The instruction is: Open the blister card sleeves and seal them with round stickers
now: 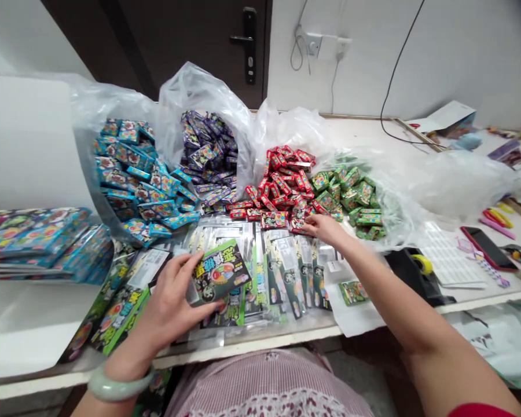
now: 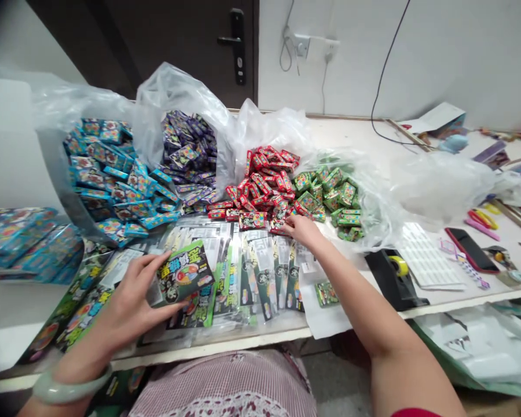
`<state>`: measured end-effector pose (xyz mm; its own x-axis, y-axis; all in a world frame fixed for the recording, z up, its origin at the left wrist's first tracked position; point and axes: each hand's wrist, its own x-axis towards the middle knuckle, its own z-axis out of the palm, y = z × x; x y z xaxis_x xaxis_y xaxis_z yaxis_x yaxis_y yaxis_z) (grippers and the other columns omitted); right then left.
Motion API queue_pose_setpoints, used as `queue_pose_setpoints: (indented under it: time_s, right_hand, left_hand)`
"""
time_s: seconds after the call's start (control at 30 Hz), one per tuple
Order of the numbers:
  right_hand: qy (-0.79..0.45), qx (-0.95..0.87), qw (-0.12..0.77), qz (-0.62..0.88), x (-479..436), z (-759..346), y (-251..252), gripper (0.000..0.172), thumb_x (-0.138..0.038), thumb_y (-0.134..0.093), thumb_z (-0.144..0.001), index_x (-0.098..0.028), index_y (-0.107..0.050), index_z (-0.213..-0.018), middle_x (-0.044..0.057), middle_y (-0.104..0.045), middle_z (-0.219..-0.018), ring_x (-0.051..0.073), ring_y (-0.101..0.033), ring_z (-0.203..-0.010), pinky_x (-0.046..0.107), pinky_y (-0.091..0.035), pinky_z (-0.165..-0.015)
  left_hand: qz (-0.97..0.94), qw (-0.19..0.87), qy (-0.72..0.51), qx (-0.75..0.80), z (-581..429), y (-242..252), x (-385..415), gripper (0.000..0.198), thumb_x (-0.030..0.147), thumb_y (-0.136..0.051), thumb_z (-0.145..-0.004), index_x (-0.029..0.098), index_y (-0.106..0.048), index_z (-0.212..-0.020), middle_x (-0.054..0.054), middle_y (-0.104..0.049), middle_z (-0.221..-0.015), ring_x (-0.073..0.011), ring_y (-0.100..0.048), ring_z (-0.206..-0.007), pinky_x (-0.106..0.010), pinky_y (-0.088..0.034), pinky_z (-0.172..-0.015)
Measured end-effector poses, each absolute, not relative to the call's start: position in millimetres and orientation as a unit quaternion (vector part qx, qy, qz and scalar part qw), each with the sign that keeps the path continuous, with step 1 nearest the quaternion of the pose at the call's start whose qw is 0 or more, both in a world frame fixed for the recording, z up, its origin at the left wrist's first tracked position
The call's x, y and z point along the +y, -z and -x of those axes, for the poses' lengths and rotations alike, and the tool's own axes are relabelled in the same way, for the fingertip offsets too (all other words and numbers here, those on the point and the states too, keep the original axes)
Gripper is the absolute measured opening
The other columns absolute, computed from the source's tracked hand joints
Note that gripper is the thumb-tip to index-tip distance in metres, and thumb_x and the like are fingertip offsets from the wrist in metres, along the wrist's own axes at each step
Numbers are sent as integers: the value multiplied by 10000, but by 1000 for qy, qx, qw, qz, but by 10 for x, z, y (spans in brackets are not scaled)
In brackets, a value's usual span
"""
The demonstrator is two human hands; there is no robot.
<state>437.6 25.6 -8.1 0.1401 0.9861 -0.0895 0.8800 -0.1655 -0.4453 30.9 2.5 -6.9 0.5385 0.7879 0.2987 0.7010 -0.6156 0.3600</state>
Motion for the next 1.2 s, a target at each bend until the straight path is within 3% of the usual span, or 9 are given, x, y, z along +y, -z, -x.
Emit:
queue_pose_setpoints:
  time_s: [0.1, 0.2, 0.37, 0.6, 0.73, 0.87, 0.97, 1.1, 1.2]
  right_hand:
    - [-181, -623, 134, 749, 330, -4426, 243, 412, -451, -752, -713, -171, -676, -1007, 127, -708, -952, 296, -629, -900, 349, -448, -766]
    - [-193, -615, 151, 750, 335, -4442, 306, 352, -428, -782, -657, -165, -673, -864, 97, -697, -859, 270, -622, -819, 332, -446, -713]
    - [-247, -612, 218, 719, 184, -4480, 155, 248, -412, -612, -799, -171, -655, -840, 22, -667, -728, 179, -605, -662, 287, -459, -622]
    - [-249, -743, 332, 525, -50, -3944, 34, 193, -188, -552, -831, -204, -645, -1000, 79, -640, -1068, 202, -598, -1019, 395, -467, -919]
    - [-203, -817, 259, 473, -193, -3789, 178, 361, -21, -476, -787, -214, -642, -1043, 112, -567, -1247, 242, -464, -1255, 497, -384, -1031]
    - [-148, -766, 243, 577, -388, -3713, 268, 387, -190, -536, -857, -207, -550, -1244, 153, -480, -1376, 302, -394, -1322, 556, -332, -1067]
    - [-142, -726, 201, 642, -471, -3554, 282, 672, -377, -707, -753, -181, -460, -1347, 200, -428, -1419, 386, -359, -1332, 591, -329, -1057]
    - [-145, -724, 273, 617, -456, -3386, 130, 639, -297, -685, -745, -183, -455, -1330, 159, -545, -1297, 328, -485, -1227, 527, -392, -1033]
    - [-121, -766, 327, 540, -413, -3339, -144, 687, -299, -676, -765, -266, -389, -1388, 87, -471, -1406, 300, -404, -1308, 519, -320, -1100]
  left_hand:
    - [-878, 96, -215, 416, -375, 73, -2, 875, 546, -698, -719, 209, -309, -1427, -121, -430, -1259, -324, -484, -1162, -493, -449, -1009]
    - [-877, 94, -212, 420, -383, 71, -7, 877, 545, -702, -716, 206, -311, -1425, -123, -431, -1259, -330, -484, -1165, -504, -449, -1007]
    - [-865, 108, -222, 436, -301, 71, 14, 878, 593, -675, -721, 212, -316, -1425, -120, -428, -1261, -330, -483, -1170, -510, -444, -1015]
    - [-862, 114, -222, 442, -308, 29, -8, 866, 547, -689, -738, 222, -291, -1435, -121, -410, -1276, -326, -460, -1202, -511, -420, -1040]
    - [-860, 105, -226, 446, -245, 6, -38, 875, 534, -709, -724, 231, -294, -1432, -117, -420, -1263, -322, -468, -1180, -510, -425, -1029]
    - [-855, 93, -224, 458, -184, 27, -47, 885, 504, -735, -710, 231, -297, -1429, -122, -422, -1268, -326, -465, -1186, -504, -423, -1031]
    - [-861, 112, -213, 448, -210, 24, -39, 889, 494, -734, -713, 221, -291, -1433, -131, -418, -1273, -336, -449, -1205, -510, -416, -1036]
    - [-877, 133, -181, 425, -239, -8, -36, 903, 497, -732, -716, 226, -269, -1443, -136, -408, -1295, -339, -427, -1232, -518, -403, -1047]
    - [-878, 138, -182, 420, -225, -35, -46, 917, 501, -743, -705, 227, -272, -1442, -140, -407, -1303, -334, -429, -1230, -513, -408, -1043]
